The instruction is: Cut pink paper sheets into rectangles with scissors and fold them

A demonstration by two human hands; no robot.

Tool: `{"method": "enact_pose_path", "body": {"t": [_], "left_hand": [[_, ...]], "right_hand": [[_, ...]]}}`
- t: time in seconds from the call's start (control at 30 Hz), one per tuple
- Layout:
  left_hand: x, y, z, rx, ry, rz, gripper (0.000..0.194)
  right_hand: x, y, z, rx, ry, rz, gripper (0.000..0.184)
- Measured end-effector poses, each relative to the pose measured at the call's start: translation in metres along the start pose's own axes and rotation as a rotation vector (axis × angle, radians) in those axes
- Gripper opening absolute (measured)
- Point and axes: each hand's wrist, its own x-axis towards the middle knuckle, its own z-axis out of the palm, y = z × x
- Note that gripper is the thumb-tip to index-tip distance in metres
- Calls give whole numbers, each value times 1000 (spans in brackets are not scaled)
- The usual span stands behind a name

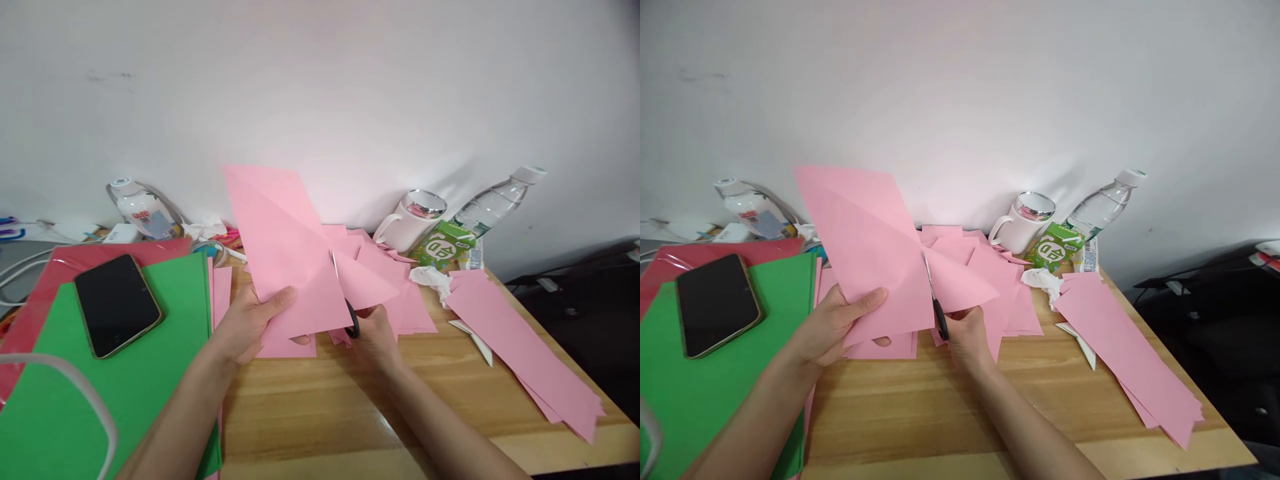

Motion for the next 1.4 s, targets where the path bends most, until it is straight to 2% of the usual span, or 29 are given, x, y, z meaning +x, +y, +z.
{"method": "enact_pose_path", "body": {"t": [0.37,0.6,1.07,1.4], "left_hand": [[1,-3,-1,3,-15,4,22],[0,-2,-1,-26,4,5,30],[1,0,0,-36,-10,-16,25],[2,-2,-2,-7,2,0,30]], "right_hand": [[-1,-3,2,-10,22,22,18],[-1,-7,4,-25,25,26,20],[1,-1,0,-20,34,33,17],[0,-2,0,-23,31,46,18]]}}
